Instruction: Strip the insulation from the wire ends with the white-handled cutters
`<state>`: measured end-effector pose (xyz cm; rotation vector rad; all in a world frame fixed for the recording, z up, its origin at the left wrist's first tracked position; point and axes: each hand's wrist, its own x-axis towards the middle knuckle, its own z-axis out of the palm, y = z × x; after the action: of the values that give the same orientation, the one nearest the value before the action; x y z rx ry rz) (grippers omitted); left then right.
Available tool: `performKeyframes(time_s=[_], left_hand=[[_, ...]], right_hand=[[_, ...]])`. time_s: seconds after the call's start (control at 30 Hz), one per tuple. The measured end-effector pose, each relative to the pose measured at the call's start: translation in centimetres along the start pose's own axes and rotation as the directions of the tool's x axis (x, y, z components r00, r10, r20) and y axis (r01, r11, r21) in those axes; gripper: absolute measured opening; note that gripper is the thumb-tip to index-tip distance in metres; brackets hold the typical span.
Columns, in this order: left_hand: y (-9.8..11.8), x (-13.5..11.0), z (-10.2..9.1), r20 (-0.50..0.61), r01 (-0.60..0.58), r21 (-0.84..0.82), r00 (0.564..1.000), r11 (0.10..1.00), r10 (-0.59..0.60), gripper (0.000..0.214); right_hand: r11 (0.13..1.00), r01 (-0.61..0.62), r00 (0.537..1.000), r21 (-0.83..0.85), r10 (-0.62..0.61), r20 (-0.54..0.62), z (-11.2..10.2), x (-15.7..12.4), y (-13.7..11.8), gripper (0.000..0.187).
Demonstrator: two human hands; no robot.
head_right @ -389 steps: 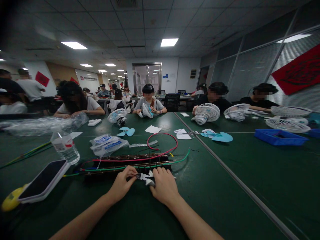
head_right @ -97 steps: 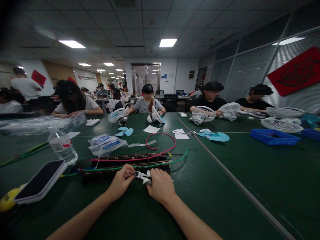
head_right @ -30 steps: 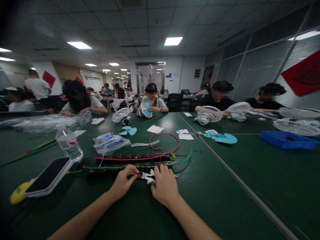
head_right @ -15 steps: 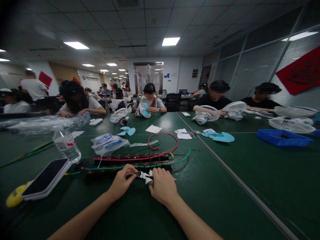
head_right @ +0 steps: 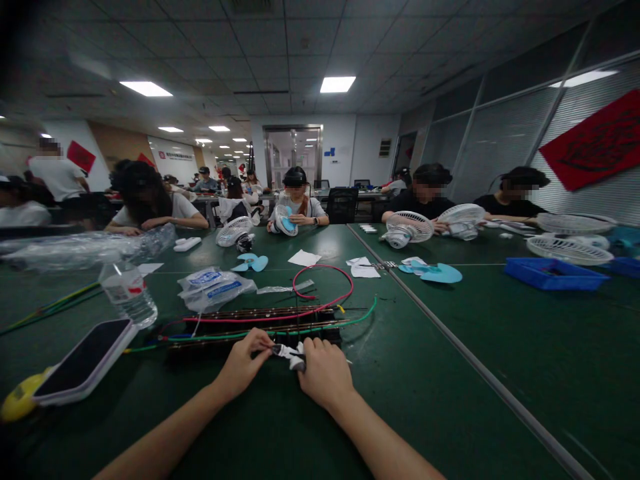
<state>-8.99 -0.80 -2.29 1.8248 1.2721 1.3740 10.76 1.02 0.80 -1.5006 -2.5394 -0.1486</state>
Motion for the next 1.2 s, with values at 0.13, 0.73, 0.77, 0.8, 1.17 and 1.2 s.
performKeyframes(time_s=[0.13, 0.73, 0.77, 0.8, 1.17, 1.2], left_hand=[[0.0, 0.1, 0.2, 0.006, 0.026, -0.013, 1.000, 1.000, -0.025, 0.013], [1.0, 0.2, -0.1, 0.062, -0.022, -0.008, 0.998, 1.000, 0.022, 0.013], [1.0, 0.2, -0.1, 0.057, -0.023, 0.005, 0.998, 1.000, 0.023, 0.012], [0.9, 0.3, -0.1, 0.050, -0.023, 0.021, 0.999, 1.000, 0.022, 0.011], [-0.2, 0.4, 0.1, -0.019, 0.026, -0.071, 0.999, 0.997, -0.027, 0.009], [-0.2, 0.4, 0.1, -0.020, 0.028, -0.081, 0.999, 0.996, -0.030, 0.009]], right_hand=[[0.999, 0.020, 0.998, -0.026, -0.021, -0.052, -0.4, 0.0, -0.2, 0.025], [1.000, 0.014, 1.000, 0.017, -0.014, -0.003, 0.1, 0.0, 0.0, 0.023], [1.000, 0.008, 1.000, 0.019, -0.008, 0.006, 0.1, 0.0, 0.0, 0.022], [1.000, 0.003, 1.000, 0.022, -0.003, 0.017, 0.0, 0.0, 0.0, 0.022], [1.000, 0.023, 0.998, 0.019, -0.022, -0.065, -0.3, 0.1, 0.1, 0.026], [1.000, 0.023, 0.997, 0.021, -0.021, -0.072, -0.4, 0.1, 0.1, 0.026]])
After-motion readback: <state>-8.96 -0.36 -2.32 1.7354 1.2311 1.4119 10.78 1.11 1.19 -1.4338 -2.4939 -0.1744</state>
